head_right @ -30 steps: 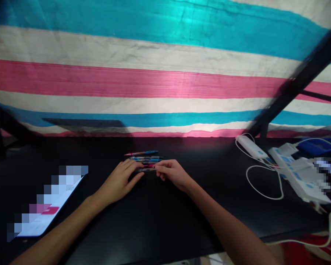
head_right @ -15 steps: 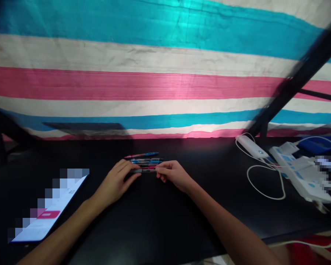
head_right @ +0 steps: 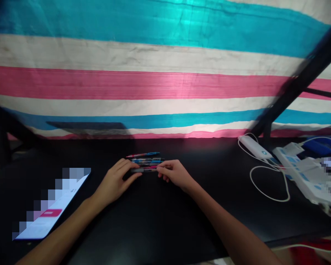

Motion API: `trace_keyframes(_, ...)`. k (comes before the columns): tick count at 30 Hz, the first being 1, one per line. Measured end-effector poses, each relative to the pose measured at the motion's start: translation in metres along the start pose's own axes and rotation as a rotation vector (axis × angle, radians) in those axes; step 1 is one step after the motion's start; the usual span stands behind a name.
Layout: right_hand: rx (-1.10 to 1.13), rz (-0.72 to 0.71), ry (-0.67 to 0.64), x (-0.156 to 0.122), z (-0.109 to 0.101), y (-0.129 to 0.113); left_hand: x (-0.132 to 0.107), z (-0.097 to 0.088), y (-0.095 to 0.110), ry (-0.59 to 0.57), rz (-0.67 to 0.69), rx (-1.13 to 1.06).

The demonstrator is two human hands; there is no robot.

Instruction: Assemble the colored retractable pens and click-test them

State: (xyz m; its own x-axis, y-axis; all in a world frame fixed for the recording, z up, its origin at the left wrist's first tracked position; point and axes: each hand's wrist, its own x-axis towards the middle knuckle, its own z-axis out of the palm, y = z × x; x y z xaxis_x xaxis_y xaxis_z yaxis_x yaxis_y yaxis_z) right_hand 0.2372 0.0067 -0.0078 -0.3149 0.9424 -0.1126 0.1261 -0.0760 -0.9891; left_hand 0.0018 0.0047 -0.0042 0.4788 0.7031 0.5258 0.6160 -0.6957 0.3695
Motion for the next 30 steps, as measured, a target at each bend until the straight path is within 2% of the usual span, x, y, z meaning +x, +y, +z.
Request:
trace_keyframes(4,0.074,0.014,-0.018,0.0,-0.003,0.0,0.0,-0.002,-0.002,0.052,0.029,-0.035)
trace_keyframes(9,0.019,-0.039,-0.033,-0.003,-0.002,-0.003,-0.003,-0.003,-0.006,0.07,0.093,-0.048)
trace_keyframes(14,0.03,-0.029,-0.019,-0.006,0.001,-0.007,-0.003,-0.004,-0.005,0.065,0.098,0.058)
trace_keyframes(16,0.065,0.022,-0.047,-0.006,0.001,-0.007,-0.002,-0.005,-0.003,0.046,0.093,0.125)
trace_keyframes(18,0.139,0.125,-0.139,-0.007,0.001,-0.007,-0.001,-0.007,0.001,0.031,0.092,0.208)
trace_keyframes(22,0.429,0.283,-0.32,-0.013,0.004,-0.011,0.0,-0.008,0.013,-0.019,0.102,0.357)
trace_keyframes(25,0.612,0.33,-0.362,-0.017,0.008,-0.013,-0.002,-0.006,0.022,-0.04,0.129,0.411)
trace_keyframes(30,0.674,0.418,-0.423,-0.021,0.016,-0.014,-0.003,0.001,0.025,-0.017,0.07,0.545)
